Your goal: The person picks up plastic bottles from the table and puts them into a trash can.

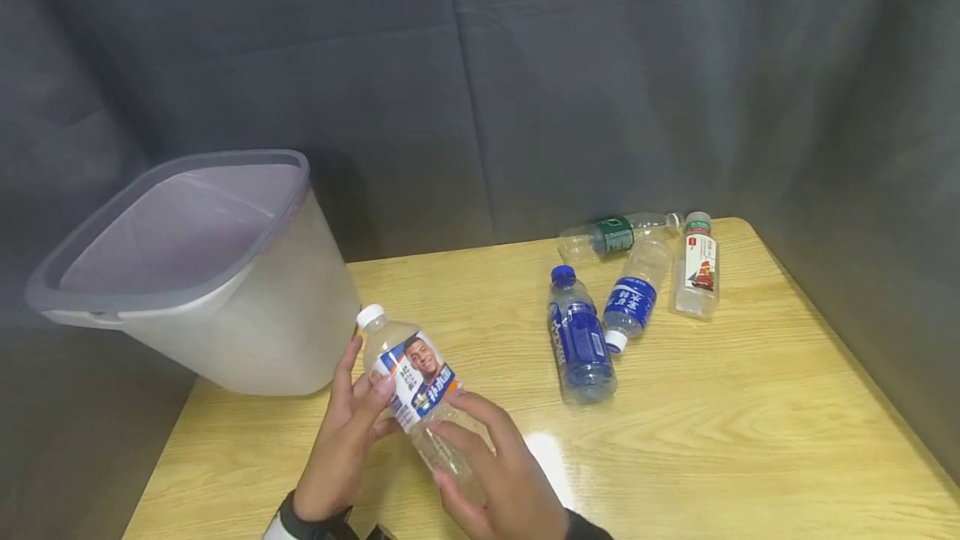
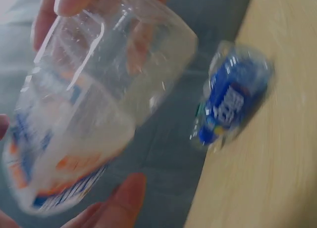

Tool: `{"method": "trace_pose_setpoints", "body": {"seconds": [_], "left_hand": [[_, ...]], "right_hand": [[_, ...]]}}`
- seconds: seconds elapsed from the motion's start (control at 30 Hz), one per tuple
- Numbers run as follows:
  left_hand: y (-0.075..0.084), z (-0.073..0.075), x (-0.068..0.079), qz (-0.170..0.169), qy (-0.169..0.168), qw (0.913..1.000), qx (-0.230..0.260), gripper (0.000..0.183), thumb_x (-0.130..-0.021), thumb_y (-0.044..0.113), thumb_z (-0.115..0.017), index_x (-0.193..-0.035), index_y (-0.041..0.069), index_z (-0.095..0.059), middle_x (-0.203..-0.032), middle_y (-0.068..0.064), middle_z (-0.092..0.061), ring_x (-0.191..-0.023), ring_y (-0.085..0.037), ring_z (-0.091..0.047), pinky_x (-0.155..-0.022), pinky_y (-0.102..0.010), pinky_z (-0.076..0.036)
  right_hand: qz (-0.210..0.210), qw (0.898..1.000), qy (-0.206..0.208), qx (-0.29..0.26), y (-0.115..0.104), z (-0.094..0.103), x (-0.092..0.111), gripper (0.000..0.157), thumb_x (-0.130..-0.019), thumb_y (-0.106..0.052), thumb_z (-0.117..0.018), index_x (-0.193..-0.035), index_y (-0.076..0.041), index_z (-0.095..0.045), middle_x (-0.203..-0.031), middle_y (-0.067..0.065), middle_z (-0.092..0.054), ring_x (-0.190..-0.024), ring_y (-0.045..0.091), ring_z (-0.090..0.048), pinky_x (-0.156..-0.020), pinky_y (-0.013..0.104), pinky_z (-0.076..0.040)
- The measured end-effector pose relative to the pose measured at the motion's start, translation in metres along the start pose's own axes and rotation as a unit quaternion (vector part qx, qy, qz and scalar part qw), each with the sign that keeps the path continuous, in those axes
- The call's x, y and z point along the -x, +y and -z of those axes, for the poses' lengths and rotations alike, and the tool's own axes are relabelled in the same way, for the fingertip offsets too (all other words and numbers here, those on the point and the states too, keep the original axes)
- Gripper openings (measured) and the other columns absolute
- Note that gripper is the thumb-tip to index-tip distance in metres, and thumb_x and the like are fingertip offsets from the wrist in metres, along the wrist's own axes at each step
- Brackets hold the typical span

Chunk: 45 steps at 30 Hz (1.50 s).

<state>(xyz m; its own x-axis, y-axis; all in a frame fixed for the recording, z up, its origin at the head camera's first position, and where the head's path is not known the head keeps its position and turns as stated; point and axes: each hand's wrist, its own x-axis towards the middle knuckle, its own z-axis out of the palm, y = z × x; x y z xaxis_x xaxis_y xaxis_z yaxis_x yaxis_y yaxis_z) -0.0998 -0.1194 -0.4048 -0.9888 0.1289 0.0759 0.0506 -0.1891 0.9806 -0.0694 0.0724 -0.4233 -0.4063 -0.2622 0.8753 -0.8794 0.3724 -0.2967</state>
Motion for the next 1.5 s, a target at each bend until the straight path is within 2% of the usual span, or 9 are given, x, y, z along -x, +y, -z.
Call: {"method": "trace_pose_setpoints", "body": {"seconds": [0.57, 0.73, 0.87, 1.0, 1.13, 1.33, 1.37, 1.43, 1.5], "left_hand": [[-0.006, -0.012, 0.0, -0.032, -0.012, 0.9987, 0.039, 0.057, -0.098, 0.015, -0.053, -0.143, 0.017, -0.019, -0.125, -0.021, -0.048, -0.105, -0.036, -0.055, -0.08, -0.042, -0.051], [0.009, -0.007, -0.004, -0.056, -0.01, 0.9983, 0.016, 0.059, -0.096, 0.01, -0.056, -0.143, 0.018, -0.021, -0.127, -0.019, -0.047, -0.11, -0.035, -0.051, -0.085, -0.041, -0.049], [0.034, 0.004, -0.007, -0.12, -0.016, 0.9927, 0.0, 0.064, -0.093, 0.001, -0.056, -0.144, 0.017, -0.022, -0.13, -0.019, -0.044, -0.115, -0.034, -0.047, -0.092, -0.04, -0.045], [0.07, 0.014, -0.007, -0.216, -0.025, 0.9761, -0.004, 0.069, -0.087, -0.01, -0.052, -0.145, 0.01, -0.02, -0.131, -0.024, -0.038, -0.114, -0.036, -0.045, -0.094, -0.038, -0.044], [0.113, 0.024, -0.006, -0.313, -0.002, 0.9496, 0.015, 0.073, -0.08, -0.016, -0.054, -0.142, 0.004, -0.021, -0.13, -0.027, -0.036, -0.112, -0.035, -0.044, -0.093, -0.036, -0.043], [0.19, 0.05, -0.018, -0.448, 0.093, 0.8832, 0.105, 0.083, -0.06, -0.02, -0.068, -0.132, -0.003, -0.029, -0.115, -0.03, -0.044, -0.1, -0.038, -0.05, -0.091, -0.038, -0.042], [0.202, 0.056, -0.022, -0.455, 0.11, 0.8778, 0.102, 0.082, -0.059, -0.022, -0.068, -0.131, -0.004, -0.031, -0.114, -0.031, -0.044, -0.101, -0.038, -0.05, -0.092, -0.038, -0.041], [0.22, 0.073, -0.028, -0.449, 0.138, 0.8806, 0.062, 0.08, -0.06, -0.022, -0.065, -0.131, -0.003, -0.034, -0.119, -0.029, -0.043, -0.107, -0.037, -0.047, -0.096, -0.038, -0.039], [0.231, 0.092, -0.034, -0.415, 0.193, 0.8878, -0.047, 0.076, -0.065, -0.017, -0.065, -0.133, 0.002, -0.036, -0.125, -0.022, -0.041, -0.115, -0.031, -0.042, -0.1, -0.036, -0.036]], "right_hand": [[0.003, 1.0, 0.013, 0.015, -0.009, -0.002, 0.001, 0.034, -0.093, -0.026, -0.059, -0.112, 0.001, -0.06, -0.12, 0.027, -0.05, -0.11, 0.035, -0.052, -0.098, 0.031, -0.04], [-0.014, 1.0, 0.006, -0.009, -0.01, 0.008, -0.005, 0.036, -0.093, -0.028, -0.061, -0.114, 0.001, -0.06, -0.123, 0.026, -0.049, -0.112, 0.035, -0.049, -0.101, 0.029, -0.036], [-0.038, 0.999, 0.005, -0.02, 0.003, 0.02, -0.008, 0.039, -0.093, -0.029, -0.061, -0.117, 0.002, -0.058, -0.126, 0.027, -0.047, -0.115, 0.037, -0.046, -0.104, 0.029, -0.031], [-0.118, 0.992, -0.034, 0.03, 0.03, 0.035, -0.003, 0.047, -0.091, -0.033, -0.061, -0.129, -0.005, -0.053, -0.135, 0.019, -0.04, -0.122, 0.034, -0.04, -0.102, 0.036, -0.034], [-0.189, 0.974, -0.079, 0.096, 0.065, 0.049, 0.006, 0.058, -0.084, -0.029, -0.068, -0.135, -0.012, -0.048, -0.141, 0.013, -0.035, -0.126, 0.031, -0.036, -0.095, 0.049, -0.04], [-0.24, 0.948, -0.102, 0.181, 0.111, 0.06, 0.02, 0.064, -0.077, -0.025, -0.075, -0.133, -0.009, -0.049, -0.137, 0.018, -0.038, -0.119, 0.04, -0.041, -0.09, 0.059, -0.039], [-0.248, 0.944, -0.11, 0.191, 0.116, 0.062, 0.023, 0.065, -0.077, -0.025, -0.076, -0.134, -0.008, -0.048, -0.137, 0.019, -0.038, -0.119, 0.042, -0.041, -0.09, 0.06, -0.039], [-0.264, 0.933, -0.128, 0.207, 0.124, 0.063, 0.028, 0.067, -0.077, -0.026, -0.076, -0.134, -0.006, -0.047, -0.137, 0.021, -0.037, -0.118, 0.044, -0.04, -0.09, 0.062, -0.038], [-0.275, 0.925, -0.145, 0.216, 0.129, 0.063, 0.032, 0.067, -0.078, -0.027, -0.076, -0.134, -0.005, -0.047, -0.137, 0.023, -0.036, -0.118, 0.047, -0.039, -0.09, 0.063, -0.036]]}}
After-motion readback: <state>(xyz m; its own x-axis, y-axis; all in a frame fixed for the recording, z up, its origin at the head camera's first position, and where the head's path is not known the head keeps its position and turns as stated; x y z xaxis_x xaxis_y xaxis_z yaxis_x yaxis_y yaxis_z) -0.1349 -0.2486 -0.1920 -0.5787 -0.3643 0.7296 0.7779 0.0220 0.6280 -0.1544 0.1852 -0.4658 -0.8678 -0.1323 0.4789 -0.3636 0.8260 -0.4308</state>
